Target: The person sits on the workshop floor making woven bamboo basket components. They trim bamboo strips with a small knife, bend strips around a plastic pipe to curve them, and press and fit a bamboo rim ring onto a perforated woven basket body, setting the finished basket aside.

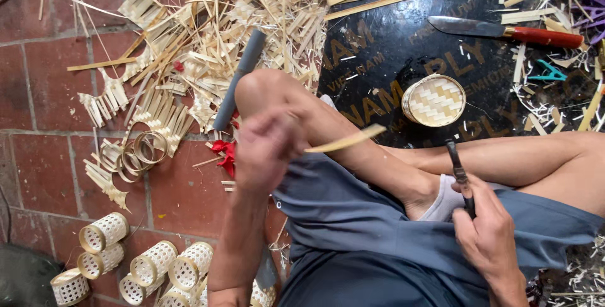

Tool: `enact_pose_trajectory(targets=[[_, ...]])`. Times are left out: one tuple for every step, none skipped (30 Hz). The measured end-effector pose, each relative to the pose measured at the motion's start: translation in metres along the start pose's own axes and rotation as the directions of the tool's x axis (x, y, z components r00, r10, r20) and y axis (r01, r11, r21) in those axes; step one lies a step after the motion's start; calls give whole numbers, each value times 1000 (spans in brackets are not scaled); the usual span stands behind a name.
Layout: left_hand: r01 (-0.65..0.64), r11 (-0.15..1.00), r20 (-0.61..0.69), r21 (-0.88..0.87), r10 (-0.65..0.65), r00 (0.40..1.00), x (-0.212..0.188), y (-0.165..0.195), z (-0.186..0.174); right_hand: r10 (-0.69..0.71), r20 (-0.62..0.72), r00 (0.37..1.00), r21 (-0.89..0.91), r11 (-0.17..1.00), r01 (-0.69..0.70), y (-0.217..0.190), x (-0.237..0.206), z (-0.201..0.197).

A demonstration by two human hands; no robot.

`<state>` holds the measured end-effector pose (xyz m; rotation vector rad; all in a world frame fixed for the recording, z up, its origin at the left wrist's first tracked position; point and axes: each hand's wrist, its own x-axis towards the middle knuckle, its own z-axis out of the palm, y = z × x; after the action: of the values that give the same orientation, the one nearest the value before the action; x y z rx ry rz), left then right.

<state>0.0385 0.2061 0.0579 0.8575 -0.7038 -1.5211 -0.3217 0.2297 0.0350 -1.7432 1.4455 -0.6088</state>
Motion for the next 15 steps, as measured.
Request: enact_pose_trajectory(targets=[[48,956,-12,290,-47,999,-4,3,14,35,-49,998,-5,999,-35,-9,2,1],[99,829,-36,551,-95,995,-7,2,29,-59,-54,997,-8,998,58,-18,3,2],[6,789,35,614,-35,999,-8,-1,42,-144,-60,988,-13,990,143,-26,4,5],[-101,737,119,668,28,992,-7,-5,53,-237,-71,969,-20,972,236,-33,6,9],[-215,672,207,708,93,974,-5,-9,61,-286,-75,955,-12,958,286,-39,10,14],[-204,662,201,721,82,976,-3,-11,66,-331,-73,941,-1,943,332,-44,13,18],[-191,649,189,737,74,979,-1,-14,70,-380,-68,923,15,924,381,-48,16,21],[-180,630,172,756,75,982,1,-14,71,-390,-57,919,2,920,391,-51,19,24],[-143,621,152,771,38,988,2,-14,71,-402,-44,915,-9,916,402,-53,22,26],[-104,613,134,783,-3,991,3,-13,71,-409,-31,912,-22,913,408,-54,23,28],[-65,606,115,793,-44,992,4,-12,70,-413,-32,910,-25,911,412,-55,24,30],[-111,603,148,790,-11,989,5,-11,69,-414,-33,909,-30,910,414,-55,24,31],[-157,600,182,784,19,983,5,-11,69,-413,-37,910,-35,911,412,-53,23,32],[-204,595,218,778,50,975,5,-11,69,-397,-28,918,-33,918,396,-51,21,34],[-185,625,213,758,31,977,4,-11,69,-382,-22,924,-32,924,381,-48,19,35]])
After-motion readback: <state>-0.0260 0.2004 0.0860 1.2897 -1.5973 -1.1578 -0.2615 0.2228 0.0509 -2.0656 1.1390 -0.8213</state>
